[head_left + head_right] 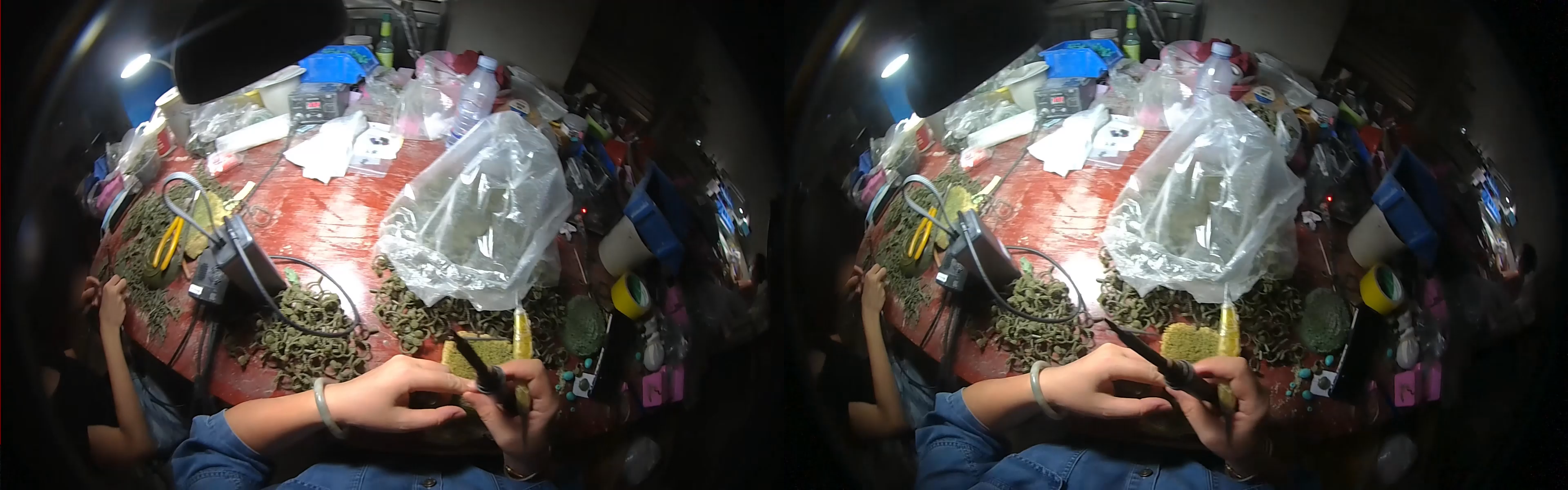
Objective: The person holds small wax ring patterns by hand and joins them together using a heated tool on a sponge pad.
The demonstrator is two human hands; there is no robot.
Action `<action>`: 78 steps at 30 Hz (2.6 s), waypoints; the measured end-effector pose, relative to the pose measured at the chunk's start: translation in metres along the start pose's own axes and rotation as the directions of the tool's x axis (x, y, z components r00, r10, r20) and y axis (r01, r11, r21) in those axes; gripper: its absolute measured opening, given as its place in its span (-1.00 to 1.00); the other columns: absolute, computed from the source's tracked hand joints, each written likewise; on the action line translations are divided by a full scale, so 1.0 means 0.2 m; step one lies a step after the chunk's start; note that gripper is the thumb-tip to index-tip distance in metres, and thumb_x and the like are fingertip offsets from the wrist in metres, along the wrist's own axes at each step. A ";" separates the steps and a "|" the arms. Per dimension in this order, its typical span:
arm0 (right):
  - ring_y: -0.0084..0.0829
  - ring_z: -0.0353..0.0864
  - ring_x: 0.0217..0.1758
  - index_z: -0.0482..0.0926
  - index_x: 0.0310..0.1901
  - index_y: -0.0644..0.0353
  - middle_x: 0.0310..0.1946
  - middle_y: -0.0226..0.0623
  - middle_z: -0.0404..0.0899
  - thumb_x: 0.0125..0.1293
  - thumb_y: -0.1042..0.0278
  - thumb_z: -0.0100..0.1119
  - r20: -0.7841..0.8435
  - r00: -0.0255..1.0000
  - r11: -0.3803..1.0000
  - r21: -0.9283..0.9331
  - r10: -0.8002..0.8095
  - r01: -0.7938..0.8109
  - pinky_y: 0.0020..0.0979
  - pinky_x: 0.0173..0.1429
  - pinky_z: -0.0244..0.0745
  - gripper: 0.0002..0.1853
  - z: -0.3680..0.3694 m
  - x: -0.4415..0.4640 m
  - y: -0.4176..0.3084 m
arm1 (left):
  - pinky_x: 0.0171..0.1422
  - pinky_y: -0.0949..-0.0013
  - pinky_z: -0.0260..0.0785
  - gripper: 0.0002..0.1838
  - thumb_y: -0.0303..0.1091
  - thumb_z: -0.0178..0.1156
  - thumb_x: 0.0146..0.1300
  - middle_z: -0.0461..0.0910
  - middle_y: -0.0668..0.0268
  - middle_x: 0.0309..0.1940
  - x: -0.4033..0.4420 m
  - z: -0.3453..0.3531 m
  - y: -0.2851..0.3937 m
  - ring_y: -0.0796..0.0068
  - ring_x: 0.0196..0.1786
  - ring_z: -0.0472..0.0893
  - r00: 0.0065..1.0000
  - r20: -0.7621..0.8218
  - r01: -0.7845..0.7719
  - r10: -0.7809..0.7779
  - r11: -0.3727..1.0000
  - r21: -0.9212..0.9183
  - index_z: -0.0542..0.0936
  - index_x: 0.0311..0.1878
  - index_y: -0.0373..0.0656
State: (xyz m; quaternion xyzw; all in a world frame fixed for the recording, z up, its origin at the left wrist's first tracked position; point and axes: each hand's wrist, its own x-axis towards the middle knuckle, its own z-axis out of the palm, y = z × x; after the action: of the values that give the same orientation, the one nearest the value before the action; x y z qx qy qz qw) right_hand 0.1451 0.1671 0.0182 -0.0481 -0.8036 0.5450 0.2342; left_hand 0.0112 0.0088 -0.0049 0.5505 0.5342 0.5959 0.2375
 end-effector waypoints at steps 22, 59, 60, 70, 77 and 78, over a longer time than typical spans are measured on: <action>-0.65 0.48 -0.31 0.49 -0.15 0.26 -0.39 -0.47 0.51 0.15 0.61 0.38 -0.279 0.954 0.970 -0.182 0.107 -0.162 -0.58 -0.14 0.39 -0.73 -0.12 -0.10 0.11 | 0.01 0.21 0.46 -0.67 -0.52 0.40 -0.01 0.58 0.22 -0.11 -0.43 -0.12 0.24 0.21 -0.04 0.56 0.847 -0.447 0.465 0.288 0.008 0.885 0.68 -0.11 -0.14; -0.30 0.67 -0.41 0.62 -0.21 0.24 -0.46 -0.22 0.65 0.21 0.12 0.43 -0.186 0.977 0.840 -0.542 -0.108 -0.010 -0.40 -0.28 0.52 -0.66 -0.31 -0.15 0.08 | -0.29 0.49 0.56 -0.74 -0.48 0.19 0.38 0.63 0.31 -0.24 0.04 -0.06 0.03 0.49 -0.23 0.69 0.783 -0.008 0.461 -0.622 0.588 -0.665 0.43 0.08 -0.27; -0.28 0.67 -0.42 0.62 -0.22 0.22 -0.48 -0.23 0.65 0.20 0.08 0.43 -0.149 0.983 0.798 -0.603 -0.109 -0.003 -0.38 -0.31 0.51 -0.65 -0.35 -0.17 0.06 | -0.29 0.49 0.56 -0.74 -0.48 0.19 0.38 0.63 0.31 -0.24 0.03 -0.05 0.03 0.49 -0.23 0.69 0.783 -0.008 0.458 -0.622 0.586 -0.668 0.43 0.08 -0.27; -0.16 0.62 -0.42 0.61 -0.21 0.22 -0.45 -0.21 0.63 0.20 0.15 0.41 -0.132 0.986 0.743 -0.669 -0.101 -0.014 -0.28 -0.32 0.51 -0.69 -0.31 -0.21 0.10 | -0.15 0.51 0.55 -0.57 -0.57 0.25 0.31 0.60 0.38 -0.25 0.03 -0.02 0.00 0.60 -0.15 0.65 0.808 -0.014 0.464 -0.590 0.650 -0.602 0.45 0.23 -0.23; -0.16 0.69 -0.25 0.59 -0.03 0.22 -0.26 -0.16 0.67 0.30 0.31 0.33 -0.046 0.991 0.803 -0.591 -0.126 0.075 -0.30 -0.16 0.56 -0.73 -0.19 -0.21 0.13 | -0.12 0.52 0.54 -0.56 -0.56 0.27 0.30 0.60 0.41 -0.27 0.03 -0.02 -0.01 0.62 -0.15 0.65 0.815 -0.012 0.470 -0.579 0.672 -0.572 0.47 0.24 -0.21; -0.16 0.69 -0.25 0.59 -0.03 0.22 -0.26 -0.16 0.67 0.30 0.31 0.33 -0.042 0.991 0.803 -0.591 -0.126 0.077 -0.30 -0.16 0.56 -0.73 -0.18 -0.20 0.13 | -0.12 0.52 0.54 -0.56 -0.56 0.27 0.30 0.60 0.41 -0.27 0.03 -0.02 -0.01 0.62 -0.15 0.65 0.814 -0.014 0.468 -0.580 0.672 -0.574 0.47 0.24 -0.21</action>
State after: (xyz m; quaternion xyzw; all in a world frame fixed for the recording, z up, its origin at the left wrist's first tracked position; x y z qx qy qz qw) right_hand 0.1919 0.1946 -0.0079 -0.0967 -0.9241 0.2544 0.2682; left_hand 0.0058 0.0123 -0.0031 0.2200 0.4981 0.6793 0.4920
